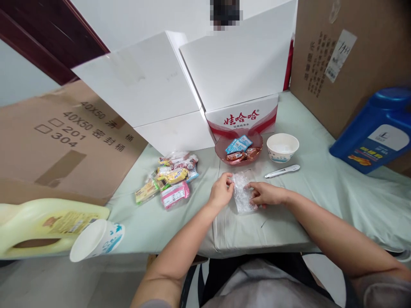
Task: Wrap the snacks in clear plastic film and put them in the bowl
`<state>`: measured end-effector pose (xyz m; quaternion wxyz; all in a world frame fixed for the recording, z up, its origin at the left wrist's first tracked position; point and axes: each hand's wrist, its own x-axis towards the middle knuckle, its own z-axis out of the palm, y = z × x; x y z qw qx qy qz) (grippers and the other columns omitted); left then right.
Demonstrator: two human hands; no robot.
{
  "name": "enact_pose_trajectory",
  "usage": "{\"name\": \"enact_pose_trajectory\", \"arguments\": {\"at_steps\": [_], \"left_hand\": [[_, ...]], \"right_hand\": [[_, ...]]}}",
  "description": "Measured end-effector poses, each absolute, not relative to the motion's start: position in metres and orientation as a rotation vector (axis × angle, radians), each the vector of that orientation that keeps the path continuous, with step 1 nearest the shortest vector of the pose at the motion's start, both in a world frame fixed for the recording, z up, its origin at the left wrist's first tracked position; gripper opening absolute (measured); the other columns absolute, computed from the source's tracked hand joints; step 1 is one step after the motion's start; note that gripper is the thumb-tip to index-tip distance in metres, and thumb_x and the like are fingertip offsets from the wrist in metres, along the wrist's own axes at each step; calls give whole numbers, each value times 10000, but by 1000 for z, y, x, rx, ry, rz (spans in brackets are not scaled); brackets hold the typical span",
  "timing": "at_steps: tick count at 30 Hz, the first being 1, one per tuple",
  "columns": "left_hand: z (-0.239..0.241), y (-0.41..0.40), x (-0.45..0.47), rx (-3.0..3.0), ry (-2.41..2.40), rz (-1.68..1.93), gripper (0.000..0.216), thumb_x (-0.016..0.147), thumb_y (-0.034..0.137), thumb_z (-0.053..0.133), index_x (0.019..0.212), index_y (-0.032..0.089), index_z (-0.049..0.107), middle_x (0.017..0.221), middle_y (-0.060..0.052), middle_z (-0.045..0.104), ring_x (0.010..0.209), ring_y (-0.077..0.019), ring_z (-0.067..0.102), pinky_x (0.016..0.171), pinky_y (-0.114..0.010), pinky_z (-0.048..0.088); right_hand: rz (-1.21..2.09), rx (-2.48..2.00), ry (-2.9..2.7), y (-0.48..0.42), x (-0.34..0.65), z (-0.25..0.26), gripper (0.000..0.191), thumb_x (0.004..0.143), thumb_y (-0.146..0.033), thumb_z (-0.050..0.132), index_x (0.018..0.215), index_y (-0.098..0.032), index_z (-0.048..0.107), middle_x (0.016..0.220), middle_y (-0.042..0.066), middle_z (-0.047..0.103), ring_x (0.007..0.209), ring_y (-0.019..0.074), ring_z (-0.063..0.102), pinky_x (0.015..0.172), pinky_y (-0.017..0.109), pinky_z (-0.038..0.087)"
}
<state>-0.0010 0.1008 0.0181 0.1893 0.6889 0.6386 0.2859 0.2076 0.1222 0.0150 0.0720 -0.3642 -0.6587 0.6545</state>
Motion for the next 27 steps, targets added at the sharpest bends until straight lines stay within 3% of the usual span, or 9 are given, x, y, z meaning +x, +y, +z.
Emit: {"name": "enact_pose_trajectory", "arguments": {"at_steps": [8,13,18,20,23,25,27], "left_hand": [[4,132,11,2052,1800,753,276,789,129,612,1050,208,569,788,2,656,792,-173,618,771,-296,470],[-2,139,20,2171,1741,819,256,823,144,579,1072,203,563,860,-28,656,845,-189,606,811,-317,466],[-4,142,28,2267,1683,789,231,805,96,567,1012,197,585,858,-48,653,912,-228,583,847,-361,456],[-6,141,28,2279,1681,792,226,810,91,555,1010,193,584,879,-54,653,925,-232,576,864,-375,450],[-9,141,27,2276,1701,812,244,813,90,544,1036,182,575,939,-73,652,934,-234,573,866,-379,453],[-11,142,27,2271,1722,822,250,805,86,545,1034,182,574,948,-73,645,932,-231,573,866,-372,455],[-12,143,27,2263,1749,828,247,796,85,550,1019,189,576,936,-61,631,925,-223,575,867,-363,456]], "right_hand": [[1889,-1238,-1909,121,203,22,659,768,-116,621,1355,-134,321,621,-65,605,478,94,556,421,171,420],[1895,-1247,-1869,120,202,18,630,770,-105,608,1323,-162,312,636,-66,610,451,87,548,406,167,422],[1865,-1285,-1707,127,204,11,689,786,-151,617,1378,-165,264,616,-63,582,499,141,586,445,229,465],[1657,-1436,-1679,133,209,12,654,805,-193,616,1378,-169,300,650,-39,605,521,151,596,487,250,470],[1001,-1516,-1822,136,218,19,390,834,-243,596,1209,-165,524,802,39,652,654,163,615,635,283,478],[735,-1270,-2039,132,220,24,230,849,-280,592,1048,-172,628,902,72,652,765,175,611,726,296,467],[704,-917,-2336,125,218,27,216,835,-322,627,993,-181,671,964,85,647,857,196,602,785,310,459]]}}
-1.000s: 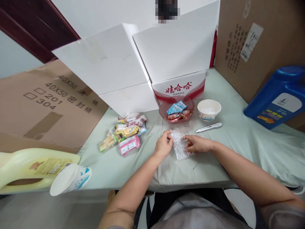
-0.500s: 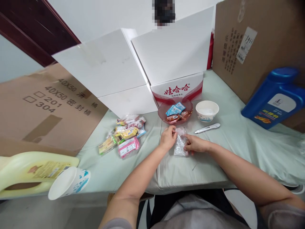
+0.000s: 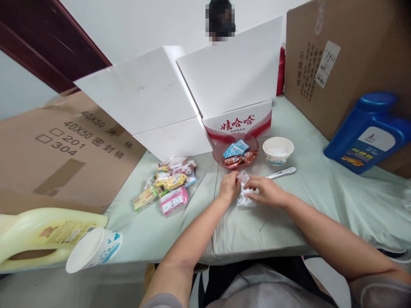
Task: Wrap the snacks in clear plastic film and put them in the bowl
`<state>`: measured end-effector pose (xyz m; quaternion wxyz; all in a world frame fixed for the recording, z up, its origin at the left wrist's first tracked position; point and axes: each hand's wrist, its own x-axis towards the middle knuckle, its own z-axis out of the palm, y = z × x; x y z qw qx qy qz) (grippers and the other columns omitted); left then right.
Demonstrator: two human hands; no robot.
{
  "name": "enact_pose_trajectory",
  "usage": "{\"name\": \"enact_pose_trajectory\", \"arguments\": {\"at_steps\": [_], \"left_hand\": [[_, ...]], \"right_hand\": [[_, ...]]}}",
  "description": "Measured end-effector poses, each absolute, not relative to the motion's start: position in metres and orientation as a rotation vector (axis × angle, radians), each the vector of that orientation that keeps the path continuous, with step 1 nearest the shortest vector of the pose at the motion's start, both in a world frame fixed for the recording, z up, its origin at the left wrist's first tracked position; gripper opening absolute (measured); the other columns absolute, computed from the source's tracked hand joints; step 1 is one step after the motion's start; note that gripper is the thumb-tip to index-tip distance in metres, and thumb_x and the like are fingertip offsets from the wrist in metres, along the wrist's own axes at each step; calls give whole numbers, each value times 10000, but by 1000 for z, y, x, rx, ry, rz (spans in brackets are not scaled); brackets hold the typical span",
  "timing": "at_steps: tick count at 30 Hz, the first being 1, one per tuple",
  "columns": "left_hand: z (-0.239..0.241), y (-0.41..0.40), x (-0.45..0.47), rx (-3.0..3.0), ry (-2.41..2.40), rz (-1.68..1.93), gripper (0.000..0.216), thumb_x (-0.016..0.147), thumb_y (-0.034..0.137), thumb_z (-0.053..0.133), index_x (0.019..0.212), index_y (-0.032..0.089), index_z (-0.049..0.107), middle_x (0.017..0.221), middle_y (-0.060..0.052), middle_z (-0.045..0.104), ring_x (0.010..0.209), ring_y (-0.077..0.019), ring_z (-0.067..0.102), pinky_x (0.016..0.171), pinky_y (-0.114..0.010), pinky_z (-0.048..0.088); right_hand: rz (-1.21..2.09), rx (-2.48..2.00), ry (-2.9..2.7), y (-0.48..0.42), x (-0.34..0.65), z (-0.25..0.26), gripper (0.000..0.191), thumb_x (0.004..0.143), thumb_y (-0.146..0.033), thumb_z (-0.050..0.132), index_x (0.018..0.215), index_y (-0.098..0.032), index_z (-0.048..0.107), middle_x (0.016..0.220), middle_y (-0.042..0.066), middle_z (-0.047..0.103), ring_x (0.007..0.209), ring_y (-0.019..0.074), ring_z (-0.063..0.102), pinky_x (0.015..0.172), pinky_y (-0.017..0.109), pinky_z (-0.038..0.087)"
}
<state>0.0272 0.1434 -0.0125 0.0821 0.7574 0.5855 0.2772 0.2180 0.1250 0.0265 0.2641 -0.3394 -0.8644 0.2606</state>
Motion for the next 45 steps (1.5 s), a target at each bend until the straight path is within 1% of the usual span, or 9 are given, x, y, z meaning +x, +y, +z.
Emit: {"name": "enact_pose_trajectory", "arguments": {"at_steps": [5,10,13,17,22,27,33,39,45], "left_hand": [[-7,142,27,2230,1864,871,216,797,102,558,996,183,582,1051,-92,570,960,-230,562,845,-364,464],[2,131,15,2484,1648,823,199,848,91,491,963,187,622,966,-79,607,989,-228,540,893,-374,446],[3,121,7,2603,1326,639,192,875,167,522,1020,194,645,1020,-75,643,1028,-228,535,923,-390,442],[3,101,4,2561,1259,571,236,853,209,569,1074,203,652,1134,-91,636,1117,-251,521,963,-434,424],[3,87,1,2477,1032,622,312,763,40,500,957,204,681,1083,-73,670,1109,-227,553,966,-418,446],[-3,94,-6,2406,969,714,363,692,-25,419,806,207,674,952,-58,701,1096,-214,576,943,-425,482],[-9,95,-9,2245,1073,835,385,758,6,409,1007,195,634,1069,-82,651,1006,-178,618,885,-358,512],[-7,91,-8,2236,1081,952,371,847,66,421,1183,194,513,1243,-116,489,953,-150,608,876,-331,515],[-4,89,-1,2502,1327,645,191,880,207,530,1038,208,638,1096,-90,546,1032,-232,535,916,-399,482]], "right_hand": [[596,-678,-2767,115,210,23,337,742,-300,727,1048,-166,683,996,109,641,978,249,564,869,356,439],[445,-690,-2794,115,208,22,176,819,-153,572,948,-162,692,923,100,658,916,223,574,834,328,434],[391,-684,-2790,112,208,25,207,845,-112,494,858,-165,693,887,103,669,883,217,585,825,335,431],[652,-600,-2710,107,211,33,255,820,-91,485,919,-187,699,928,82,694,860,190,611,802,300,436],[1039,-601,-2615,110,217,40,254,812,-115,504,956,-191,699,885,41,711,763,155,623,708,244,435],[834,-1014,-2382,123,214,28,247,890,-171,455,1018,-171,666,946,81,710,828,186,641,743,270,440],[636,-1288,-2317,130,205,13,229,938,-212,464,1099,-170,621,1090,115,681,979,205,629,852,294,429],[459,-1422,-2407,131,195,6,242,974,-274,422,1100,-190,611,1080,104,676,933,205,637,770,269,416],[278,-1506,-2497,132,189,1,286,980,-299,387,1065,-172,628,1026,128,647,839,215,624,701,287,410]]}}
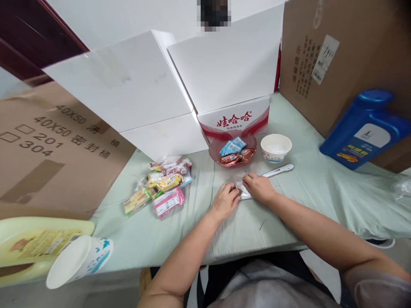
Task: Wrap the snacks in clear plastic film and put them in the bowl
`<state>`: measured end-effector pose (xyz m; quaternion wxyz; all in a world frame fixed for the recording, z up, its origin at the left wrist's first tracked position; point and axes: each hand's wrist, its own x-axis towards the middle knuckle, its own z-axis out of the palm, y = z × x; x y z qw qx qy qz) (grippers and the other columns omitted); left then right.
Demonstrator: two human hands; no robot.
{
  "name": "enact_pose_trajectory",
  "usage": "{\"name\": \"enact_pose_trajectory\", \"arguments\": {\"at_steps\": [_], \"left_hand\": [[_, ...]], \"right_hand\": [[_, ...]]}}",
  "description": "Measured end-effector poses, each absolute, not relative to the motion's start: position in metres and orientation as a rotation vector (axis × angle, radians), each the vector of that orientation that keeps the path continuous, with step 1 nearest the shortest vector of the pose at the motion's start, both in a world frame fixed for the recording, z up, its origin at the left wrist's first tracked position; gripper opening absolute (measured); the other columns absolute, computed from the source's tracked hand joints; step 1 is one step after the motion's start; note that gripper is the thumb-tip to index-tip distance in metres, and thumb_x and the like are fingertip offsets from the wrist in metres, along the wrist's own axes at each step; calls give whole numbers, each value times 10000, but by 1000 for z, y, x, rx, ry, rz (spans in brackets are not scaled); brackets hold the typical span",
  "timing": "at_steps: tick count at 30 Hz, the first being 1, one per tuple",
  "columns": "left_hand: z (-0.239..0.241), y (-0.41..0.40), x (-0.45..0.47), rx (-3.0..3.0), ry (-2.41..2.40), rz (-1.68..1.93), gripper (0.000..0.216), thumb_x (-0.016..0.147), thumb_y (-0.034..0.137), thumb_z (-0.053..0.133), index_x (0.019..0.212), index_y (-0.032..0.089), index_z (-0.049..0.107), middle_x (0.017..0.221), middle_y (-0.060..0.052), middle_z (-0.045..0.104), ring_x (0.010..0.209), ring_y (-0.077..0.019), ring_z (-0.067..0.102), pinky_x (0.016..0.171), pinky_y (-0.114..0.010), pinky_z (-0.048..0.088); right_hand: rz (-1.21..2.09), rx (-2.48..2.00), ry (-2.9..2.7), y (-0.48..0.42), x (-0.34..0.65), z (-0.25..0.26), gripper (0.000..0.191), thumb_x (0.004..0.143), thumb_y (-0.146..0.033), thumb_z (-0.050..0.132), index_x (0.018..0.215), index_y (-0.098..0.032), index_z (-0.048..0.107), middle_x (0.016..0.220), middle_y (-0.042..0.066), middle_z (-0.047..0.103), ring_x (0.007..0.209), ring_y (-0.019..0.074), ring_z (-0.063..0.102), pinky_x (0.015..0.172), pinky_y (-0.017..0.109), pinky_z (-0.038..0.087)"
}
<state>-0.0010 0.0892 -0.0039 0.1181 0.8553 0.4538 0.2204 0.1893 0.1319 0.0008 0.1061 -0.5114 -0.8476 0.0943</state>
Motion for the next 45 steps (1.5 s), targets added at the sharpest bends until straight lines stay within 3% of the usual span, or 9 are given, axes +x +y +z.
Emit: {"name": "enact_pose_trajectory", "arguments": {"at_steps": [5,10,16,22,28,34,37,42,45], "left_hand": [[-6,90,1,2559,1398,608,221,852,228,581,1062,213,646,1058,-85,559,1002,-239,518,896,-396,482],[-8,91,1,2585,1447,613,347,823,239,603,1163,167,598,1099,-117,563,1040,-270,505,928,-437,472],[-9,92,-3,2593,1469,731,346,791,236,614,1134,187,602,1098,-112,566,1047,-274,530,915,-458,483],[-6,90,-1,2760,1033,646,254,844,195,552,1087,205,624,1240,-108,580,1279,-287,453,1024,-484,425],[19,104,-4,2792,1032,698,247,872,79,458,926,194,670,920,-68,677,896,-182,622,786,-327,547],[91,161,40,2937,1122,1095,212,901,145,470,974,190,664,990,-83,663,975,-199,599,876,-365,503],[100,198,94,3020,1104,904,223,914,180,468,990,185,677,1022,-85,673,998,-205,590,880,-350,480],[78,235,163,3071,1196,59,440,967,397,394,858,128,723,920,-136,707,937,-241,622,888,-415,413],[64,236,173,3041,1274,-7,542,969,483,339,848,126,729,908,-143,708,969,-260,610,940,-461,358]], "right_hand": [[140,-1391,-2368,135,203,8,235,929,-191,469,1059,-137,657,1023,150,628,974,260,549,853,351,425],[281,-914,-2525,132,203,4,280,919,-168,492,1150,-140,649,1104,136,633,1015,235,527,910,366,431],[240,-1016,-2607,128,192,-6,315,936,-210,478,1204,-142,628,1154,140,632,1017,265,528,871,411,447],[520,-1118,-2260,133,195,-7,343,853,-54,484,1160,-126,618,1094,112,668,1019,210,583,930,344,445],[667,-1360,-2039,139,199,-6,286,868,-85,462,1077,-146,647,1063,103,685,988,199,617,882,301,451],[627,-1323,-2167,136,198,-3,229,854,-110,494,1007,-156,658,1010,107,690,973,217,616,844,302,432],[628,-1297,-2189,136,201,-2,219,854,-119,505,1010,-160,652,1025,102,690,972,211,613,839,300,434],[617,-1242,-2252,137,206,-1,220,824,-134,539,1011,-137,654,1025,114,690,952,210,620,836,294,443],[595,-1202,-2299,137,207,-2,242,831,-151,529,1035,-123,657,1059,137,688,973,227,621,850,305,446]]}}
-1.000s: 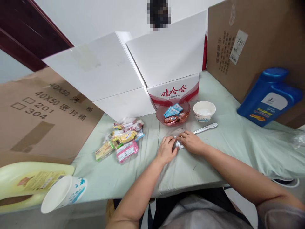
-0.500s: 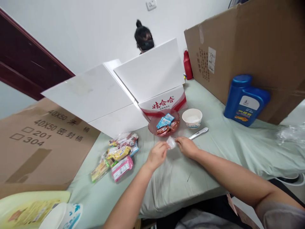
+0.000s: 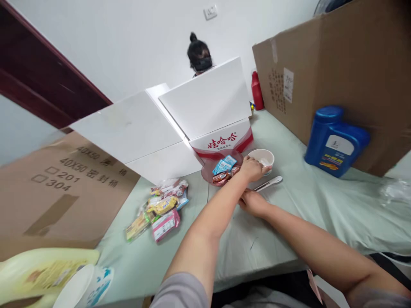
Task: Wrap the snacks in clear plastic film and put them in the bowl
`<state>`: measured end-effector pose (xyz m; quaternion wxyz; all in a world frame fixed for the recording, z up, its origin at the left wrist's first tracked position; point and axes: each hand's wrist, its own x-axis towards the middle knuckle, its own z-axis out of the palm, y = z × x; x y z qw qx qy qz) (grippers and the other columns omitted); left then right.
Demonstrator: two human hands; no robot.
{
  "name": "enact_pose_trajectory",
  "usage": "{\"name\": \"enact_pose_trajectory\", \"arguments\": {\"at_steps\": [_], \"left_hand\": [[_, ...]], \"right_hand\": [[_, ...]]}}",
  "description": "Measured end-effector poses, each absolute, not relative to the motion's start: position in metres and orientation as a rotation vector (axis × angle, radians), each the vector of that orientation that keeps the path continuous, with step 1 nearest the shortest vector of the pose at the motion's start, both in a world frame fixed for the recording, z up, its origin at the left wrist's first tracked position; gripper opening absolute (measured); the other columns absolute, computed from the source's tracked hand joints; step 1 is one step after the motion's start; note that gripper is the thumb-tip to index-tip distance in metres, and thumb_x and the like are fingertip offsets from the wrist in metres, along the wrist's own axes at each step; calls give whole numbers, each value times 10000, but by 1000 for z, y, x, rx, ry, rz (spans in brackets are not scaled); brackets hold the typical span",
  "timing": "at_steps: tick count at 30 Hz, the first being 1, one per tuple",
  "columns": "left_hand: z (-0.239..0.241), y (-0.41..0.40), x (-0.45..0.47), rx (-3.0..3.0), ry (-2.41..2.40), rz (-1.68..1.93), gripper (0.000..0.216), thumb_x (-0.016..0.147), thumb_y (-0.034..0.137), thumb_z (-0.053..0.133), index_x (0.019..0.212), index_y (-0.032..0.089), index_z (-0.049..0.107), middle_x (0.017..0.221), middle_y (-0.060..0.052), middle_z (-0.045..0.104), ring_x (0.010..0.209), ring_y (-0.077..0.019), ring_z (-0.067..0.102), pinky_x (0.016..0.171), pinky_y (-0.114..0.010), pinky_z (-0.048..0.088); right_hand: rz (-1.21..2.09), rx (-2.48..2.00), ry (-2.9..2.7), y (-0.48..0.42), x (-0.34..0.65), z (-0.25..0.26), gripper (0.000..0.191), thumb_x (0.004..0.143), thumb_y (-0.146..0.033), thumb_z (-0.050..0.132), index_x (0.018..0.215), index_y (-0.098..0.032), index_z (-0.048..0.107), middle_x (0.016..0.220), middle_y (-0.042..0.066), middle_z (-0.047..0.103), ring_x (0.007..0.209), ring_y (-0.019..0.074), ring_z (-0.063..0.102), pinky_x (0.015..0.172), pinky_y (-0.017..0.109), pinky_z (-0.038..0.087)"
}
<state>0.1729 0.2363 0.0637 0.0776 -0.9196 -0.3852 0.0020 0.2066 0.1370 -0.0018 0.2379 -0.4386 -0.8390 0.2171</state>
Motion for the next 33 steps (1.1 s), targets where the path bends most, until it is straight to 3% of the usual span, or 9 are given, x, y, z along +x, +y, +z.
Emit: {"name": "enact_pose_trajectory", "arguments": {"at_steps": [6,11,14,19,21,23,26,29,33], "left_hand": [[54,216,150,-2728,-1126,-526,372,937,447,447,1062,176,668,1248,-114,588,1195,-256,478,987,-403,372],[69,177,86,-2673,-1117,-964,268,908,329,479,1087,184,616,1201,-115,585,1163,-227,509,1011,-401,396],[76,152,15,-2519,-1313,-882,303,846,266,516,1130,195,593,1209,-119,584,1173,-260,511,1023,-457,384],[76,117,-117,-2143,-1961,-336,682,692,175,578,1359,175,439,1467,-169,396,1401,-396,251,1084,-611,247],[74,107,-154,-2079,-2128,-199,709,689,188,585,1378,181,417,1441,-166,440,1386,-385,300,1088,-606,251],[75,99,-173,-2060,-2154,-208,604,716,177,555,1316,187,486,1333,-151,551,1295,-347,445,1086,-571,283],[76,92,-165,-2077,-1952,-448,434,754,193,550,1186,206,582,1190,-119,632,1159,-316,547,1052,-520,350],[67,90,-121,-2145,-1631,-711,430,783,215,576,1213,207,564,1210,-121,600,1154,-297,528,1024,-466,397],[29,90,-46,-2362,-1350,-695,401,796,198,613,1196,228,590,1167,-121,593,1117,-294,526,978,-455,428]], "right_hand": [[455,-1261,-2428,136,211,5,303,858,-207,508,1099,-119,670,1077,156,692,956,253,633,825,310,447],[148,-1517,-2472,135,227,23,277,850,-140,459,1014,-116,682,1029,174,665,980,285,581,824,369,413],[29,-1725,-2490,135,243,32,288,829,-94,442,1009,-109,667,1033,197,630,1006,332,542,794,429,397],[55,-1943,-2422,139,262,36,306,824,-76,427,1039,-101,642,1073,229,615,988,349,534,777,485,389],[58,-1972,-2379,142,264,35,319,837,-77,400,1046,-108,640,1074,226,623,988,346,534,771,480,391],[53,-1977,-2355,144,263,33,325,851,-81,381,1045,-112,641,1071,223,626,992,345,529,766,467,391],[63,-1943,-2372,146,258,31,327,862,-72,366,1010,-115,655,1055,221,624,1004,346,518,763,451,382],[76,-1814,-2453,147,250,28,310,866,-59,378,968,-118,665,1002,205,628,1009,337,519,804,450,368],[232,-1524,-2505,146,238,25,276,916,-126,411,1078,-142,634,1023,151,621,949,258,564,843,375,384]]}}
